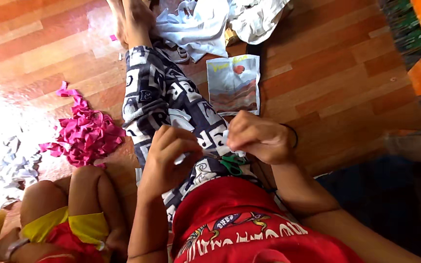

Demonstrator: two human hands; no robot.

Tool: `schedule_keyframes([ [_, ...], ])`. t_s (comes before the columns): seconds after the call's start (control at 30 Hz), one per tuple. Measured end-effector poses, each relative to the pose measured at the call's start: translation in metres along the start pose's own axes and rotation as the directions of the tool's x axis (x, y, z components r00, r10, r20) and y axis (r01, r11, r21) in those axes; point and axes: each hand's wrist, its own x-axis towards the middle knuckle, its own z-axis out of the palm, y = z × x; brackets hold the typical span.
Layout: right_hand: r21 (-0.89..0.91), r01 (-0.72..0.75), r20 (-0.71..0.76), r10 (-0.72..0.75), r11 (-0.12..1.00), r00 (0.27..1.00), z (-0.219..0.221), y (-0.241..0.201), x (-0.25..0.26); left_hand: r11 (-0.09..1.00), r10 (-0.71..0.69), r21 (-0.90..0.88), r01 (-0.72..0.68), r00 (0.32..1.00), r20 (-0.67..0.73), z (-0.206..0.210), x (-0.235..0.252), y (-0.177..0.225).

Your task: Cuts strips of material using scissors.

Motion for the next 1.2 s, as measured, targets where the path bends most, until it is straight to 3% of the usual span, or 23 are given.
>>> schedule_keyframes([
  [0.07,0.125,0.034,0.047,-0.04,0.992,0.998,-0.001,-0.009,0.001,0.994,0.105,-0.014,-0.105,0.995,0.002,-0.003,0.001,0.014],
  [0.17,0.164,0.002,0.054,-0.011,0.986,0.998,0.004,0.002,0.004,0.987,0.15,0.05,-0.15,0.989,0.004,0.004,0.007,0.009],
  [0.33,0.237,-0.068,0.015,0.067,0.969,0.998,0.014,0.022,0.006,0.987,0.149,0.06,-0.15,0.989,0.014,0.014,0.012,0.0],
  [0.87,0.35,-0.146,-0.04,0.171,0.925,0.985,0.034,0.023,0.002,0.99,0.132,-0.047,-0.135,0.988,-0.074,0.024,0.011,-0.001],
  [1.07,0.341,-0.29,-0.023,0.317,0.894,0.948,0.037,0.023,-0.002,0.982,0.061,-0.184,-0.053,0.998,0.036,0.021,0.011,-0.004],
  [1.2,0.32,-0.313,-0.026,0.338,0.894,0.941,0.037,0.022,-0.004,0.972,0.072,-0.231,-0.053,0.995,0.076,0.021,0.011,-0.008],
])
